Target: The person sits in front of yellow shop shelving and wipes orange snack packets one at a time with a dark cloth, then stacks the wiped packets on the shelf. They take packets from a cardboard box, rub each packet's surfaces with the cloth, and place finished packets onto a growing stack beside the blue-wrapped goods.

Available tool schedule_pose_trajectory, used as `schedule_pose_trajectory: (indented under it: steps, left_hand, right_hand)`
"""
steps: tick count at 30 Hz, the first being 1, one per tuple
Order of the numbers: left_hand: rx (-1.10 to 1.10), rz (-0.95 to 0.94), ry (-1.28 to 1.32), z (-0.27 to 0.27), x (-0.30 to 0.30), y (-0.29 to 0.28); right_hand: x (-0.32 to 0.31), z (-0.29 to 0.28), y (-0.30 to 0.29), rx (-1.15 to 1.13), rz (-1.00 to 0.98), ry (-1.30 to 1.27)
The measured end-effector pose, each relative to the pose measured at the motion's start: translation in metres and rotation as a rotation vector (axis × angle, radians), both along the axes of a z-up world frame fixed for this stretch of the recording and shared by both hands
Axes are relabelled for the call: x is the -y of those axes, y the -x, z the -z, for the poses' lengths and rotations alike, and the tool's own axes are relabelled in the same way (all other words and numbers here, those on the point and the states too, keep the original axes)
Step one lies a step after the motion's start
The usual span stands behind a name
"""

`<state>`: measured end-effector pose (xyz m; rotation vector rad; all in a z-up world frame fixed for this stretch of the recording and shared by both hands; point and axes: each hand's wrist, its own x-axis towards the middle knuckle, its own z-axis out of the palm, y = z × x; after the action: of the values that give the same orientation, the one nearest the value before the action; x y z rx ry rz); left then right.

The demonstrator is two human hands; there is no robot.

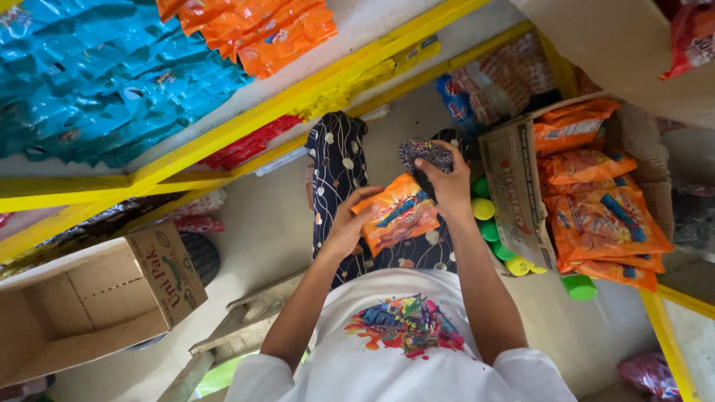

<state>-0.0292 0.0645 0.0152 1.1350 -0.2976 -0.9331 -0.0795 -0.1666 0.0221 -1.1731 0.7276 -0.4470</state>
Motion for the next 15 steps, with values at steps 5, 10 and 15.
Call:
schedule_pose_trajectory:
  steps: [5,10,15]
  left_hand:
    - [-0.450,-0.166,-0.142,0.048,-0.002,0.005]
    - [-0.701,-0.167,-0.001,0.022,0.004,-0.003]
    - [-0.753,-0.181,0.126,0.045,-0.007,0.005]
  right_hand:
    - [-0.004,-0.007,-0.001,-0.107,-0.007,0.077]
    - [-0.007,-0.019,0.008,-0.024,0.113,0.306]
    - [-0.056,-0.058,0.029,-0.090,0.114,0.491]
